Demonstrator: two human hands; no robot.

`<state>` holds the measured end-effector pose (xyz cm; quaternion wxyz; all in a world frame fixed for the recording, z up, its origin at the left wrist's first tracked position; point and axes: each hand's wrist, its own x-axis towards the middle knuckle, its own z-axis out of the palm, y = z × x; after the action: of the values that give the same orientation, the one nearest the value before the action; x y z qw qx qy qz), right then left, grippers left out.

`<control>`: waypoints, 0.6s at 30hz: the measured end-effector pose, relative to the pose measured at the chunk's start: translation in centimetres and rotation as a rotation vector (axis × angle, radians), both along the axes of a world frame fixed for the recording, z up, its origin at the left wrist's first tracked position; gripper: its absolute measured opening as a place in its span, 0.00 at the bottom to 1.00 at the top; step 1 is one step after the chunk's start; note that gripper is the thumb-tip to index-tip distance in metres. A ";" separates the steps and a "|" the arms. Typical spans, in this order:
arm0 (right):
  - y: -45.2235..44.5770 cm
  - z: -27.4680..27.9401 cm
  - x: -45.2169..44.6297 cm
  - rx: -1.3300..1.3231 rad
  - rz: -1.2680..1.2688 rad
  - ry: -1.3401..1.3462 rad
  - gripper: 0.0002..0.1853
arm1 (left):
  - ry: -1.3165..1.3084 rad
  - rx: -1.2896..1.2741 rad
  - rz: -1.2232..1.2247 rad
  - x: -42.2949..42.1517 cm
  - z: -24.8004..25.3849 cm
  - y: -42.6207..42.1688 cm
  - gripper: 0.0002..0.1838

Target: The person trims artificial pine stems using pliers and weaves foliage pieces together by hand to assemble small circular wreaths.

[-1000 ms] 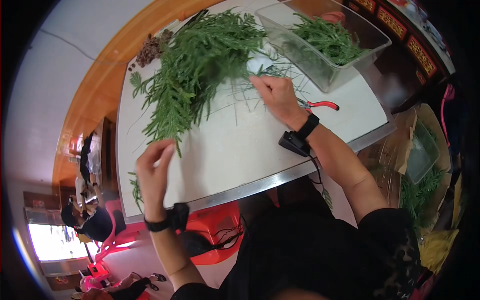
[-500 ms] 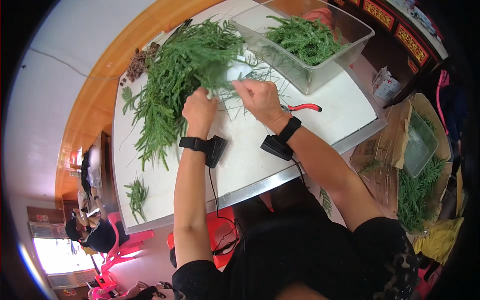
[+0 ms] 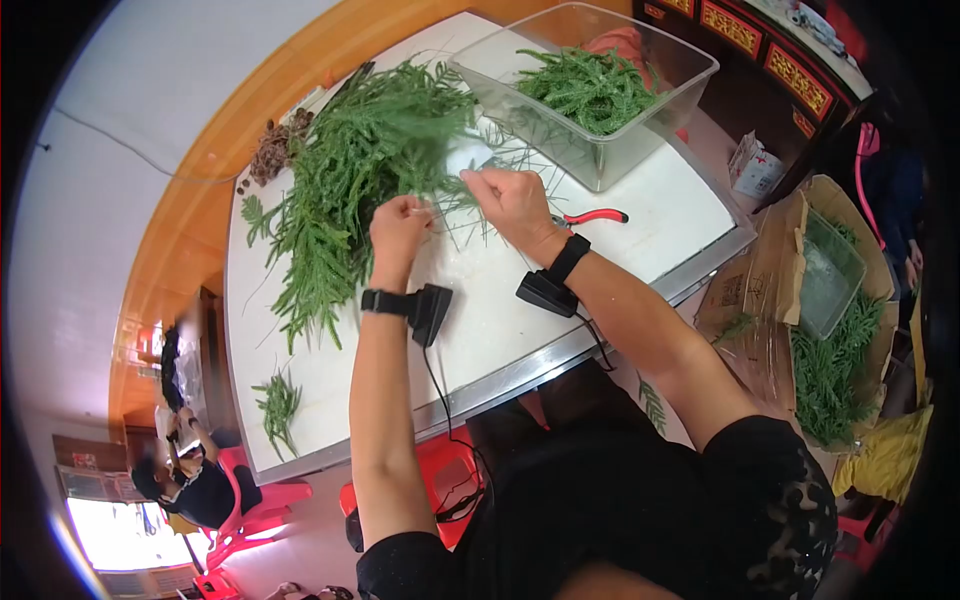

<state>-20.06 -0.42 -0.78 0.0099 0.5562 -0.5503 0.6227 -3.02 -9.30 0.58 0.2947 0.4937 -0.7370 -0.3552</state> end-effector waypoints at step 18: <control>-6.5 3.3 1.4 0.725 0.735 -0.592 0.21 | 0.548 0.487 -0.010 8.6 4.3 15.2 0.16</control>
<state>-18.65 -6.87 2.50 -0.5507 0.4810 -0.4784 0.4863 5.62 5.87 4.86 0.3533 0.4322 -0.5268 -0.6410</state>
